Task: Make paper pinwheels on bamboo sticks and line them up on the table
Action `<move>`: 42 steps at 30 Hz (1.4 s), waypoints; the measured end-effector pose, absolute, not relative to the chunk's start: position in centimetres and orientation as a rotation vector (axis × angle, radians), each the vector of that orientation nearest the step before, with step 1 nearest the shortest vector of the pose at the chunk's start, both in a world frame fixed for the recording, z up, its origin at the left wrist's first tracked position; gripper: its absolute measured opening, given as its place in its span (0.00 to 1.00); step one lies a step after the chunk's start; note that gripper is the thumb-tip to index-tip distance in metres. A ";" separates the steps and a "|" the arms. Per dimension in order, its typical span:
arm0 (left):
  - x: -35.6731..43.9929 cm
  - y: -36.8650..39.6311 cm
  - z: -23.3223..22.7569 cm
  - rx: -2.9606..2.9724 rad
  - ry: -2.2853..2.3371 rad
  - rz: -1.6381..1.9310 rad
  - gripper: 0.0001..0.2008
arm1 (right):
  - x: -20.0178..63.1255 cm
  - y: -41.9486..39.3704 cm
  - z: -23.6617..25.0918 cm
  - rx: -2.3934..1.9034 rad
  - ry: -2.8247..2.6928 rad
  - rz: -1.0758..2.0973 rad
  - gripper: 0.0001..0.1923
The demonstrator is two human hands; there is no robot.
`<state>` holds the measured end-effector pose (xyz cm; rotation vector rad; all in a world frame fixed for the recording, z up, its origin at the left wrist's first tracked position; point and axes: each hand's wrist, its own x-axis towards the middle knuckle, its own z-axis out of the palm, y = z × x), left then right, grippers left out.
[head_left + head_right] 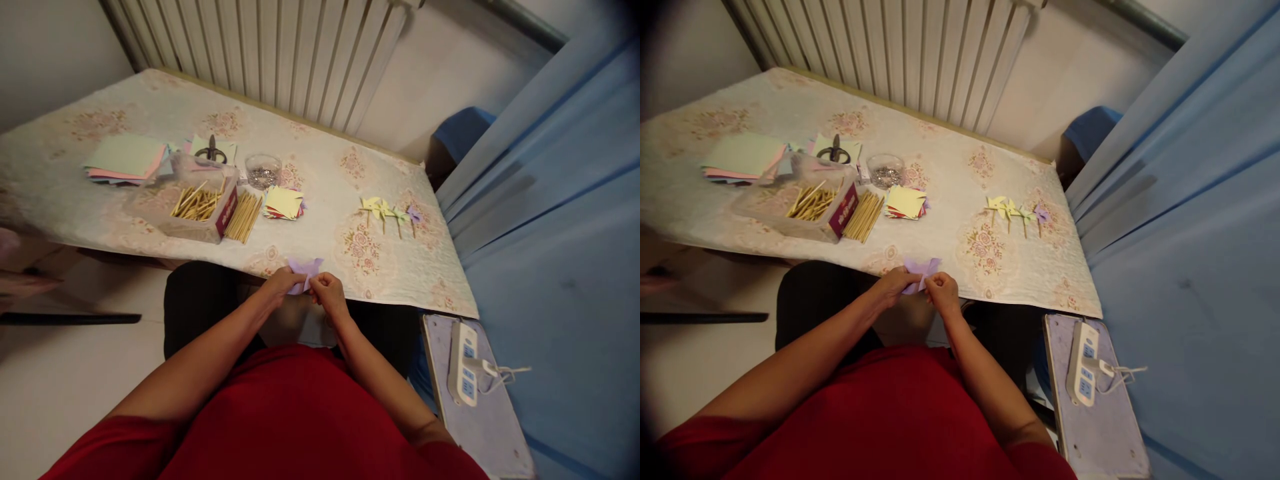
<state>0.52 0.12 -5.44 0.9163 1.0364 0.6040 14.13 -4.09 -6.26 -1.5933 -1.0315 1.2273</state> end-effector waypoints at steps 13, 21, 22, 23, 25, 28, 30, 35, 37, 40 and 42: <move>0.5 0.1 -5.8 0.934 0.985 0.657 0.08 | 14.4 -3.9 -6.2 -1.578 -0.970 1.275 0.12; 0.5 0.2 -5.7 0.924 1.016 0.647 0.09 | 14.3 -3.9 -5.7 -1.588 -0.949 1.284 0.12; 0.5 0.2 -5.7 0.929 1.002 0.642 0.09 | 14.3 -3.9 -5.7 -1.591 -0.952 1.287 0.12; 0.5 0.2 -5.7 0.931 0.997 0.636 0.10 | 14.3 -4.0 -5.7 -1.594 -0.953 1.287 0.12; 0.4 0.2 -5.7 0.927 1.000 0.620 0.10 | 14.3 -4.0 -5.6 -1.604 -0.948 1.283 0.12; 0.4 0.2 -5.7 0.912 0.973 0.608 0.11 | 14.3 -4.0 -5.5 -1.610 -0.941 1.278 0.12; 0.3 0.2 -5.8 0.899 0.927 0.614 0.11 | 14.3 -4.0 -5.4 -1.614 -0.942 1.275 0.12; 0.2 0.1 -5.9 0.901 0.877 0.609 0.11 | 14.1 -4.1 -5.4 -1.651 -0.924 1.263 0.11; 0.2 0.1 -6.0 0.913 0.914 0.613 0.10 | 13.9 -4.2 -5.5 -1.653 -0.918 1.263 0.10; 0.4 0.0 -5.7 0.927 1.008 0.622 0.08 | 14.0 -4.3 -5.6 -1.669 -0.939 1.248 0.10; 0.4 0.0 -5.3 0.933 1.042 0.629 0.06 | 14.7 -4.1 -5.3 -1.719 -0.971 1.145 0.09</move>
